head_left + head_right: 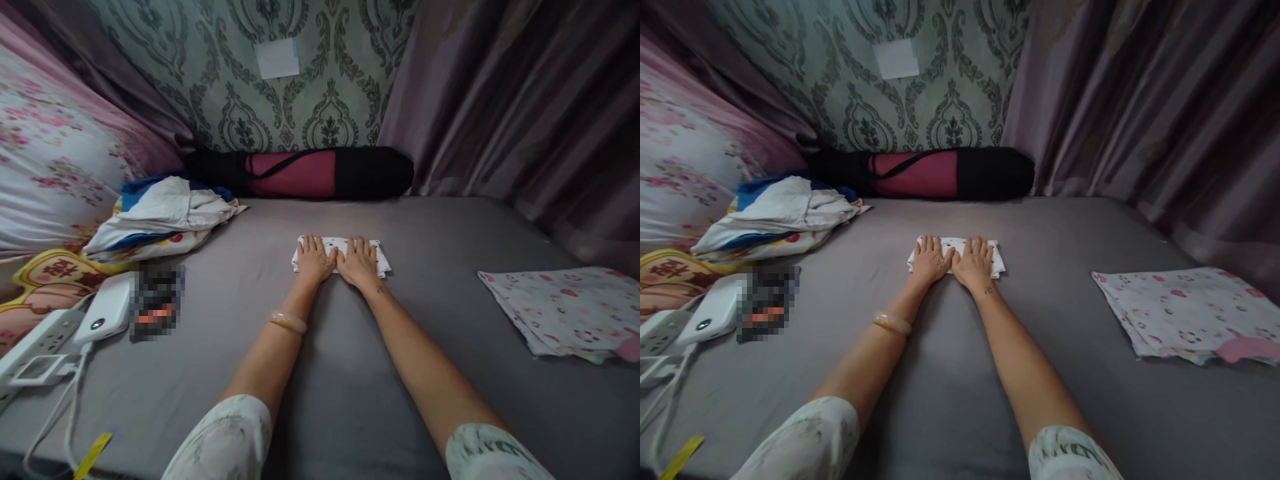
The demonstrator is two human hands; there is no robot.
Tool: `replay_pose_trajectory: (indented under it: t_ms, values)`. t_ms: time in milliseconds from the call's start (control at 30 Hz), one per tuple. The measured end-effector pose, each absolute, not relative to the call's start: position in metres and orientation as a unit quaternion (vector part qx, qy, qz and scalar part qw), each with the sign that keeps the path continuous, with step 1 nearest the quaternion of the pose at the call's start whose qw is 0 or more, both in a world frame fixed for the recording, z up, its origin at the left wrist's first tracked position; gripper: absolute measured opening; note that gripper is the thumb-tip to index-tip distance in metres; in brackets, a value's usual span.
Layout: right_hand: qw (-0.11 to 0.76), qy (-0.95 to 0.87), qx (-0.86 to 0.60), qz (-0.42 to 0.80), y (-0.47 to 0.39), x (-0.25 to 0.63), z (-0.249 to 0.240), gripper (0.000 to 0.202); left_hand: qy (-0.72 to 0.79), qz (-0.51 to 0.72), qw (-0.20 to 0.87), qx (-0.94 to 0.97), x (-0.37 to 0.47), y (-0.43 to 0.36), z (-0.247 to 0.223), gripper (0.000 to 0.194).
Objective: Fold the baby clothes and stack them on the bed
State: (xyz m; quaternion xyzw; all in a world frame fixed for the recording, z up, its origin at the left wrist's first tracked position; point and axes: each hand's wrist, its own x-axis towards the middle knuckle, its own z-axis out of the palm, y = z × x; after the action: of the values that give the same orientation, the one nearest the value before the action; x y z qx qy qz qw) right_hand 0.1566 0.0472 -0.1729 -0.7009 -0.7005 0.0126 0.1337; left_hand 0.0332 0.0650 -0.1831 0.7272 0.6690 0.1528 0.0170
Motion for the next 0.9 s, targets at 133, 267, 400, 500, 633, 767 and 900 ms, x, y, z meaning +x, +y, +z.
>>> replay_pose_trajectory:
  t_ms: [133, 267, 400, 500, 633, 767, 900]
  values:
    - [0.134, -0.683, -0.718, 0.007, 0.045, 0.159, -0.173, 0.065, 0.690, 0.151, 0.022, 0.708, 0.032, 0.062, -0.181, 0.082]
    - [0.133, -0.669, -0.731, 0.012, 0.042, 0.162, -0.172, 0.072, 0.700, 0.166, 0.027, 0.694, 0.028, 0.061, -0.182, 0.090]
    - [0.133, -0.658, -0.741, 0.021, 0.041, 0.162, -0.172, 0.076, 0.700, 0.167, 0.033, 0.693, 0.023, 0.061, -0.181, 0.089]
    - [0.126, -0.659, -0.741, 0.024, 0.039, 0.162, -0.171, 0.078, 0.706, 0.140, 0.040, 0.693, 0.023, 0.061, -0.179, 0.089]
    - [0.108, -0.659, -0.743, 0.034, 0.040, 0.163, -0.166, 0.078, 0.710, 0.107, 0.024, 0.695, 0.023, 0.059, -0.174, 0.089]
    - [0.110, -0.682, -0.722, 0.038, 0.046, 0.175, -0.157, 0.068, 0.689, 0.113, -0.014, 0.716, 0.016, 0.056, -0.165, 0.080]
    - [0.120, -0.718, -0.685, 0.000, 0.053, 0.190, -0.157, 0.064, 0.659, 0.112, -0.019, 0.744, 0.005, 0.058, -0.161, 0.069]
